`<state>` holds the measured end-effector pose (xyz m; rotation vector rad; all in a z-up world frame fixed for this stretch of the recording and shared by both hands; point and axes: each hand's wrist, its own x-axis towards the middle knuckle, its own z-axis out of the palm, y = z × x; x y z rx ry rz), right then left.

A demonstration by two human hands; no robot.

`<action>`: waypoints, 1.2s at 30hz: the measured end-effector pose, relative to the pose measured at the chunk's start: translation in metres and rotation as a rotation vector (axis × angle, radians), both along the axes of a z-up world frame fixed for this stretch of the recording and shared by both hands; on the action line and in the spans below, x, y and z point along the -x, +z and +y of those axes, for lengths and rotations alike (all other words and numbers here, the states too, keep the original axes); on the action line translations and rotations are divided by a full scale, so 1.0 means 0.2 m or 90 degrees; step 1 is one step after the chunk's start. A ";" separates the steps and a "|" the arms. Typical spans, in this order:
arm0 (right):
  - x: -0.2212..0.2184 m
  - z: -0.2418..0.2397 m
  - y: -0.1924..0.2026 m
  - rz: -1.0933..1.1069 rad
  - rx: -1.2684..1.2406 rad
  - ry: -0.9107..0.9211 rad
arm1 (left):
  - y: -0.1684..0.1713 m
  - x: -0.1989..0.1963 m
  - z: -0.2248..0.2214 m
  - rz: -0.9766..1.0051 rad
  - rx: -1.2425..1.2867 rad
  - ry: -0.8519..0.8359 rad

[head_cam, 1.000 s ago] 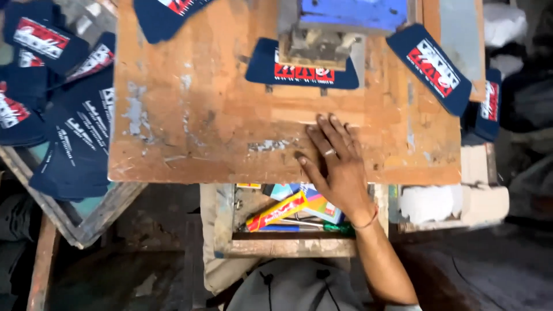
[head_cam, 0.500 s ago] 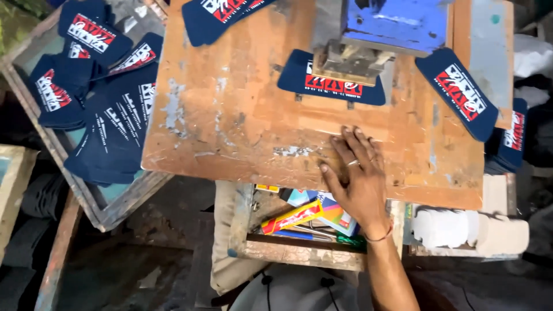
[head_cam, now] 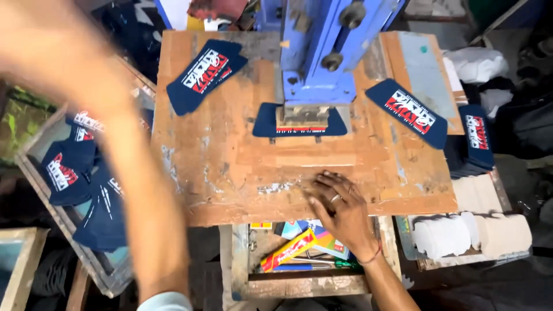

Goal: Printing logos onto fabric panels using a heat press machine.

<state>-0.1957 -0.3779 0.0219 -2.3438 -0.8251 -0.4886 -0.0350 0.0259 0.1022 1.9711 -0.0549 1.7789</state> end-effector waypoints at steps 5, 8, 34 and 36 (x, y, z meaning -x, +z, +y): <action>-0.10 -0.18 0.14 0.046 -0.016 -0.001 | -0.28 -0.20 -0.16 0.234 0.037 -0.076; -0.37 -0.46 0.17 -0.003 0.034 -0.170 | -0.48 -0.23 -0.19 0.383 0.069 -0.072; -0.17 -0.21 -0.03 0.055 0.039 -0.115 | -0.59 -0.14 -0.42 0.668 -0.048 -0.426; -0.17 -0.18 -0.03 0.049 0.038 -0.116 | -0.61 -0.14 -0.43 0.665 -0.032 -0.462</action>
